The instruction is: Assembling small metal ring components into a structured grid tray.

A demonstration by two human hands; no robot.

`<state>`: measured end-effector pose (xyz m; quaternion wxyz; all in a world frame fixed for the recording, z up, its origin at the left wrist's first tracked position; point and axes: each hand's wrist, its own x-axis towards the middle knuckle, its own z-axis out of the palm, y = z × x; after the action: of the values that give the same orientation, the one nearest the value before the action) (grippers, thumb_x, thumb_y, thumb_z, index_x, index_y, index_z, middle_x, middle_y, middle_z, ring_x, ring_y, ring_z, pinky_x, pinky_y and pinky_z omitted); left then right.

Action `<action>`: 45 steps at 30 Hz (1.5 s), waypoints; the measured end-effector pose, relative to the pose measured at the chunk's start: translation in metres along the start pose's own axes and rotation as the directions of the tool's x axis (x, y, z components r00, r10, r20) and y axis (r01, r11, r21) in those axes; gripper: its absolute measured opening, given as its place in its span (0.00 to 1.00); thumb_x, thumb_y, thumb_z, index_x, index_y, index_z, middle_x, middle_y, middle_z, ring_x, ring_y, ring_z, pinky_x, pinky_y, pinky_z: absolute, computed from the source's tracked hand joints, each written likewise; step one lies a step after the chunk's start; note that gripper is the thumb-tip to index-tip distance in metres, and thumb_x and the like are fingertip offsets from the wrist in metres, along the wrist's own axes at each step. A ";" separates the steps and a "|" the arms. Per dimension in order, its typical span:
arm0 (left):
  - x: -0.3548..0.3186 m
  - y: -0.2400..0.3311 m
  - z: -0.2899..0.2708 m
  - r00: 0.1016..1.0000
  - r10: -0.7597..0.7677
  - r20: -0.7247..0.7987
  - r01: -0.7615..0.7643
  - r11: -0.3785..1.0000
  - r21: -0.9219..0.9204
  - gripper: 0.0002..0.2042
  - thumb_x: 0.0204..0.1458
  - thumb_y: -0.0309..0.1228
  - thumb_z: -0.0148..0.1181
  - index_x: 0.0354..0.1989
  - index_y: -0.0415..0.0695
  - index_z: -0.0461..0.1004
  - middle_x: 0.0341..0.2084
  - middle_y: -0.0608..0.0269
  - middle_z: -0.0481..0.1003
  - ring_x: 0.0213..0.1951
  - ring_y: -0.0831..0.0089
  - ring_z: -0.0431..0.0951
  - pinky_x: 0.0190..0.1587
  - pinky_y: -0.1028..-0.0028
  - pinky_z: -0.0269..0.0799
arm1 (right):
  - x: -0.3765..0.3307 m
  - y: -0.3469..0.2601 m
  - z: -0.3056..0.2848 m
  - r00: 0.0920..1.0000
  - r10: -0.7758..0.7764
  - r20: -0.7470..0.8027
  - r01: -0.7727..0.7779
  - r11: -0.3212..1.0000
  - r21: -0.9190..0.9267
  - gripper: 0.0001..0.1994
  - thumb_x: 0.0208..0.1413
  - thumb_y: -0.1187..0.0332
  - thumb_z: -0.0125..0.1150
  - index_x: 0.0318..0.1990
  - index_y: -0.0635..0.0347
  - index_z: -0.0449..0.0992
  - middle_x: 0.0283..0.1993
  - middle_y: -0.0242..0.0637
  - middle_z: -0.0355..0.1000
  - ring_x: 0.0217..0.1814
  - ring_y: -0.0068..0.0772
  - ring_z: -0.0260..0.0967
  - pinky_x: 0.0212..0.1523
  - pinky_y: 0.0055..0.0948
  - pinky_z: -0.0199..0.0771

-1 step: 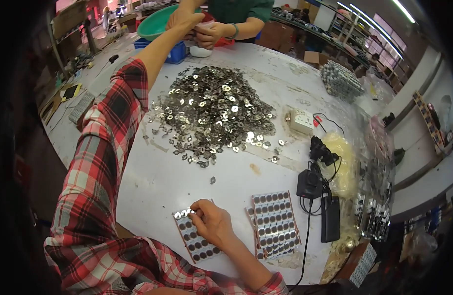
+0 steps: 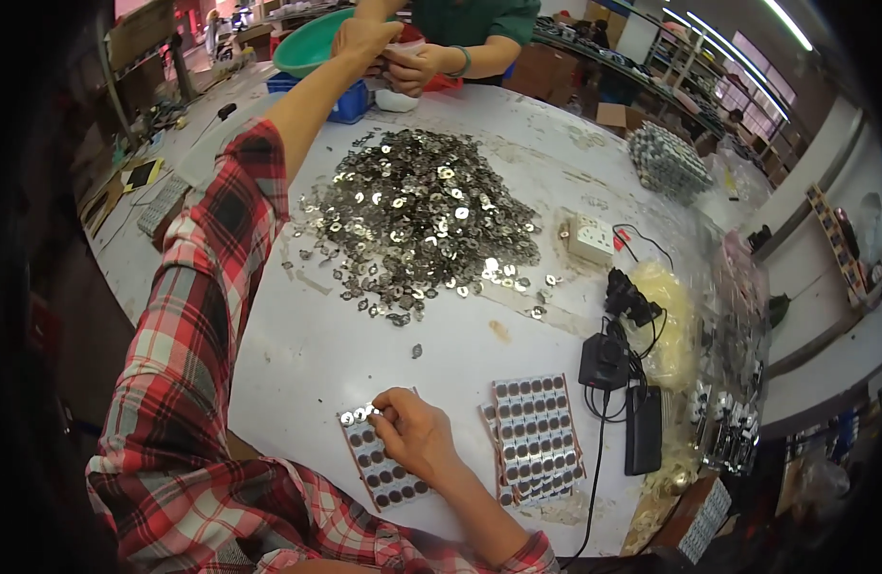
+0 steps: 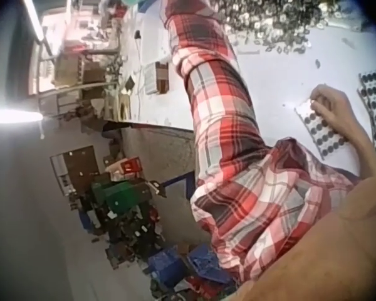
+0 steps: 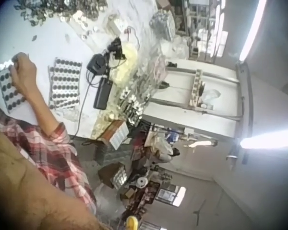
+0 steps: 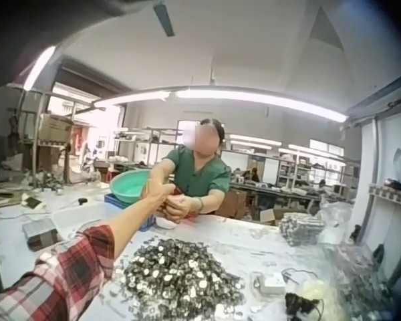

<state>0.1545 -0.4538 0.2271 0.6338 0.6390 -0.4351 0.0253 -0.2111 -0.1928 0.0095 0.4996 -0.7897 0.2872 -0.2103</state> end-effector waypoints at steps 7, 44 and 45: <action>-0.092 0.000 -0.074 0.752 0.174 0.636 0.554 0.356 -0.753 0.15 0.51 0.39 0.64 0.41 0.41 0.74 0.39 0.62 0.73 0.47 0.67 0.73 0.56 0.61 0.70 | 0.002 -0.004 0.002 1.000 -0.002 -0.016 0.002 1.000 -0.002 0.07 0.55 0.74 0.67 0.41 0.66 0.79 0.24 0.29 0.72 0.22 0.15 0.64 0.26 0.19 0.66; -0.479 0.055 -0.128 0.381 0.128 0.915 0.324 0.909 -0.262 0.09 0.45 0.20 0.66 0.34 0.41 0.75 0.28 0.59 0.72 0.28 0.60 0.77 0.29 0.66 0.73 | 0.011 0.003 -0.004 0.801 0.350 -0.485 0.038 0.780 0.625 0.06 0.65 0.71 0.61 0.40 0.67 0.78 0.26 0.32 0.74 0.16 0.13 0.61 0.14 0.16 0.59; -0.479 0.057 -0.127 0.359 0.178 0.916 0.240 0.931 -0.275 0.09 0.45 0.21 0.67 0.34 0.41 0.75 0.28 0.59 0.72 0.29 0.58 0.77 0.30 0.64 0.73 | 0.010 0.004 -0.004 0.807 0.336 -0.486 0.052 0.780 0.624 0.06 0.65 0.71 0.61 0.40 0.67 0.78 0.26 0.32 0.73 0.16 0.13 0.61 0.14 0.16 0.59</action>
<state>-0.1105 -0.0869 0.0168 0.3817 0.4192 -0.7005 -0.4335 -0.2066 -0.2034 0.0080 0.6316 -0.4591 0.4020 -0.4782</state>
